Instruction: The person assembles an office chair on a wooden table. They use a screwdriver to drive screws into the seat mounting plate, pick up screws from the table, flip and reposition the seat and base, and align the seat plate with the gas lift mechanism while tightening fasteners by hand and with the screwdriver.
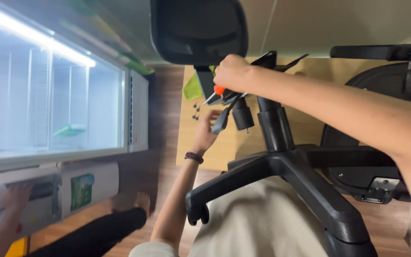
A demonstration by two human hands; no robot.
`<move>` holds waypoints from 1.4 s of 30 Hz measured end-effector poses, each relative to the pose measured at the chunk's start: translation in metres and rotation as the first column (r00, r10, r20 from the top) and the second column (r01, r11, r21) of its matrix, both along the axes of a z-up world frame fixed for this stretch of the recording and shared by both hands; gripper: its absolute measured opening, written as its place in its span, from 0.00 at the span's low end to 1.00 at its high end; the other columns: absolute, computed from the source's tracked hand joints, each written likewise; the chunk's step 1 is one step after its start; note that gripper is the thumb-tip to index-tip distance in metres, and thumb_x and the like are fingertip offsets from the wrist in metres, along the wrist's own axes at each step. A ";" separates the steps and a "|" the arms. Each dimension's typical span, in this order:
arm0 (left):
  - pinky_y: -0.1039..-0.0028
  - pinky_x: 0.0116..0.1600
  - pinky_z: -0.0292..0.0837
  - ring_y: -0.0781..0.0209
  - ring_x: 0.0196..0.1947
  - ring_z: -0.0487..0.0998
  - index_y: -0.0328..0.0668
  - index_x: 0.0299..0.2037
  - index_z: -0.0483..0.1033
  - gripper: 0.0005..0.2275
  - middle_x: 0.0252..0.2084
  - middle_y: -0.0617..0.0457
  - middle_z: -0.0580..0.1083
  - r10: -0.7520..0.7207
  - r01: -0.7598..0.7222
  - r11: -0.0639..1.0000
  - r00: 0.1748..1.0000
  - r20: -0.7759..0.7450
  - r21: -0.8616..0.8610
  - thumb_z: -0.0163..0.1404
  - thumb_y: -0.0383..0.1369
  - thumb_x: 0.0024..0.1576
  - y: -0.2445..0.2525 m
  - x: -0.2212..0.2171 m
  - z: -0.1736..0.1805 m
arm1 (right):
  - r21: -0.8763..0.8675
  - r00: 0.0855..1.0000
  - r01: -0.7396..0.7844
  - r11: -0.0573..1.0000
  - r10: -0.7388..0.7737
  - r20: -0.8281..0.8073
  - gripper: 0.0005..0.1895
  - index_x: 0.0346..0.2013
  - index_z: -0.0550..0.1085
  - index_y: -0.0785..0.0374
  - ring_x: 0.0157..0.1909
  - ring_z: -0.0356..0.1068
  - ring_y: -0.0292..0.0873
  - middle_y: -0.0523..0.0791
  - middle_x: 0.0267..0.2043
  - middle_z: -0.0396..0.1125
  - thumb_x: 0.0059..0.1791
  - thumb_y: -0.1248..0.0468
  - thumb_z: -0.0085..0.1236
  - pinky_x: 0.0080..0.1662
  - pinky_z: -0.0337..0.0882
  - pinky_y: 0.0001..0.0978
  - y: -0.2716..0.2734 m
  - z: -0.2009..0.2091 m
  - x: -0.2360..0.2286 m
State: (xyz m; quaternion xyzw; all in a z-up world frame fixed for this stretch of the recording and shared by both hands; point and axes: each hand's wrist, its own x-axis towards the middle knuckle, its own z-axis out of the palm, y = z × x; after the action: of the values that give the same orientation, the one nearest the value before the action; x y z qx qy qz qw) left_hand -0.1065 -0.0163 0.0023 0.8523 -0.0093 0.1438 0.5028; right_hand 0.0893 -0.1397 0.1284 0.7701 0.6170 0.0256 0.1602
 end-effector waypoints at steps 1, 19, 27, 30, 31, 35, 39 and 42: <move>0.63 0.51 0.77 0.53 0.50 0.80 0.34 0.57 0.72 0.18 0.50 0.47 0.78 -0.143 0.079 0.969 0.952 -0.272 -0.234 0.55 0.36 0.61 -0.003 -0.008 -0.011 | -0.015 1.000 -0.004 1.000 0.004 -0.003 0.01 0.21 0.80 0.54 0.33 0.78 0.44 0.42 0.27 0.75 0.37 0.62 0.65 0.31 0.75 0.36 0.000 0.001 0.000; 0.69 0.48 0.81 0.55 0.50 0.83 0.32 0.58 0.72 0.21 0.53 0.45 0.78 -0.261 0.011 0.884 0.842 -0.473 -0.468 0.55 0.40 0.61 -0.079 -0.038 -0.036 | -0.069 1.000 -0.022 0.997 0.021 -0.008 0.02 0.24 0.81 0.55 0.33 0.78 0.45 0.43 0.28 0.76 0.37 0.63 0.65 0.32 0.76 0.35 -0.003 0.001 0.004; 0.67 0.53 0.79 0.52 0.57 0.79 0.39 0.62 0.71 0.22 0.59 0.47 0.75 -0.152 0.108 0.979 0.952 -0.266 -0.175 0.58 0.38 0.58 -0.079 -0.063 0.001 | -0.057 0.999 -0.034 0.998 0.035 0.021 0.02 0.23 0.80 0.55 0.33 0.78 0.44 0.42 0.31 0.75 0.37 0.63 0.66 0.31 0.76 0.34 -0.004 0.001 0.005; 0.69 0.51 0.79 0.55 0.55 0.80 0.40 0.58 0.73 0.17 0.57 0.48 0.77 -0.164 0.136 0.973 0.976 -0.146 -0.188 0.57 0.34 0.60 -0.082 -0.068 0.011 | -0.108 0.999 -0.019 0.994 0.023 0.037 0.01 0.23 0.80 0.55 0.34 0.78 0.43 0.42 0.32 0.75 0.38 0.63 0.65 0.31 0.76 0.33 -0.004 0.003 0.005; 0.69 0.51 0.79 0.56 0.53 0.81 0.39 0.55 0.75 0.13 0.55 0.48 0.78 -0.187 0.139 0.953 0.969 -0.162 -0.270 0.56 0.33 0.62 -0.082 -0.069 0.007 | -0.113 0.999 -0.014 0.994 0.018 0.031 0.01 0.24 0.80 0.55 0.34 0.78 0.43 0.42 0.31 0.76 0.38 0.64 0.65 0.31 0.76 0.33 -0.004 0.002 0.006; 0.70 0.54 0.77 0.58 0.50 0.82 0.34 0.50 0.74 0.09 0.48 0.48 0.78 -0.258 0.050 0.740 0.942 -0.215 -0.670 0.52 0.32 0.67 -0.088 -0.077 -0.021 | -0.098 0.999 -0.022 0.995 0.025 0.029 0.00 0.23 0.80 0.55 0.35 0.78 0.43 0.42 0.32 0.76 0.39 0.64 0.65 0.32 0.76 0.33 -0.003 0.003 0.004; 0.71 0.55 0.76 0.59 0.52 0.81 0.32 0.50 0.72 0.10 0.47 0.47 0.77 -0.270 0.040 0.680 0.942 -0.200 -0.732 0.51 0.33 0.68 -0.086 -0.073 -0.027 | -0.092 0.999 -0.025 0.995 0.029 0.033 0.00 0.24 0.80 0.54 0.34 0.78 0.44 0.42 0.31 0.76 0.40 0.64 0.64 0.32 0.76 0.33 -0.004 0.004 0.004; 0.70 0.54 0.77 0.59 0.51 0.81 0.31 0.55 0.73 0.14 0.47 0.46 0.79 -0.317 0.036 0.630 0.924 -0.214 -0.776 0.50 0.35 0.67 -0.089 -0.071 -0.031 | -0.060 0.999 -0.035 0.998 0.037 0.036 0.01 0.24 0.81 0.55 0.34 0.78 0.43 0.42 0.32 0.75 0.38 0.64 0.65 0.32 0.76 0.34 -0.004 0.001 0.004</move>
State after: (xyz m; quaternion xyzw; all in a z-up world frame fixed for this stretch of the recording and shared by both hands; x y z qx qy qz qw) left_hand -0.1772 -0.1058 -0.0289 0.5688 0.0513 -0.0614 0.8186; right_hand 0.0936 -0.1435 0.1297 0.7532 0.6281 0.0244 0.1939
